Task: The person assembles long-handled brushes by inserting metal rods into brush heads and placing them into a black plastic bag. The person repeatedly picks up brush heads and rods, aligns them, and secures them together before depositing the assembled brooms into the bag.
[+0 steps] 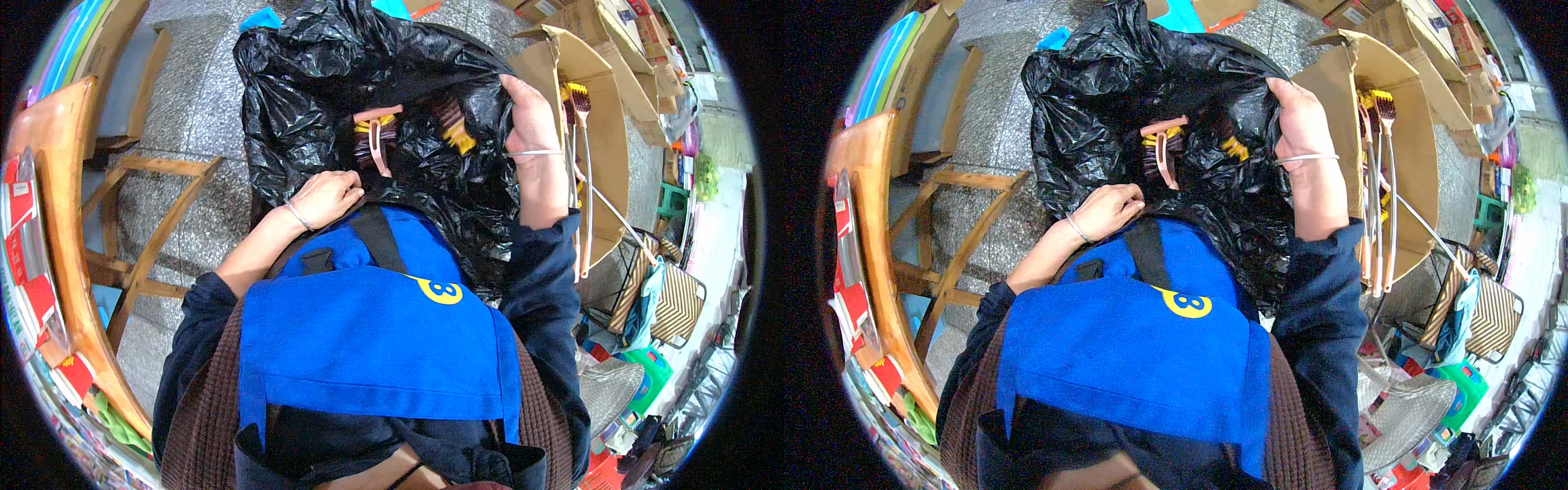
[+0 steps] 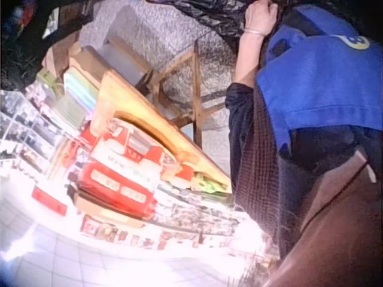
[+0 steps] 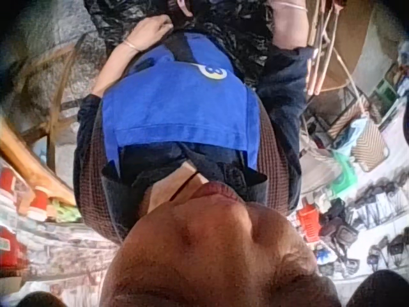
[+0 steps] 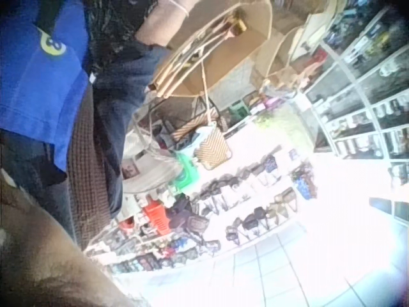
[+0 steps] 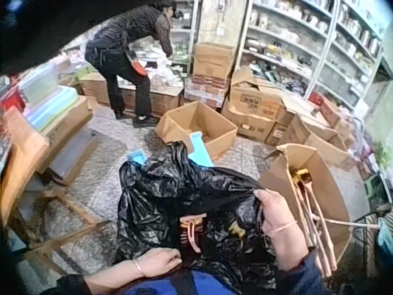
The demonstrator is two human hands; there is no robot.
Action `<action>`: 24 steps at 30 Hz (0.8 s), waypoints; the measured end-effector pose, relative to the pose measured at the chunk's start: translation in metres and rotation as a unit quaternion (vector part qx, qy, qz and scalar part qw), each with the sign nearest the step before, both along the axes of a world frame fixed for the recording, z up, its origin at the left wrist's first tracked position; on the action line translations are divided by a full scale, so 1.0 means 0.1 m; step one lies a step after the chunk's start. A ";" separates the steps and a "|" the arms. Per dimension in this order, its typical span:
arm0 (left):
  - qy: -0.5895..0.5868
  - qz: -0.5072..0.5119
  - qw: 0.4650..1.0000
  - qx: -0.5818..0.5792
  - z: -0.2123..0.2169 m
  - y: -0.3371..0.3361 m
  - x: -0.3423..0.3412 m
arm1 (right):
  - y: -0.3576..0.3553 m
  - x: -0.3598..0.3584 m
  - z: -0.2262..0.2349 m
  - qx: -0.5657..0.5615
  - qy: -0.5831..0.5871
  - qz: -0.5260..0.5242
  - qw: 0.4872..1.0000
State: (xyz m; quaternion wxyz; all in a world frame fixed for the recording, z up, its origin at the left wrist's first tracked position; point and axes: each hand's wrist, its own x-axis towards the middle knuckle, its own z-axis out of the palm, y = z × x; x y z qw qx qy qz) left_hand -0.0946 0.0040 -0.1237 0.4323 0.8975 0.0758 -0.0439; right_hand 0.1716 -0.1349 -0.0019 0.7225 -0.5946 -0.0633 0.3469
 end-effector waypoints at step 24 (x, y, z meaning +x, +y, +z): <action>-0.128 0.091 0.987 -0.018 0.04 0.06 0.21 | -0.52 0.09 -0.77 -0.105 -0.107 -0.085 0.985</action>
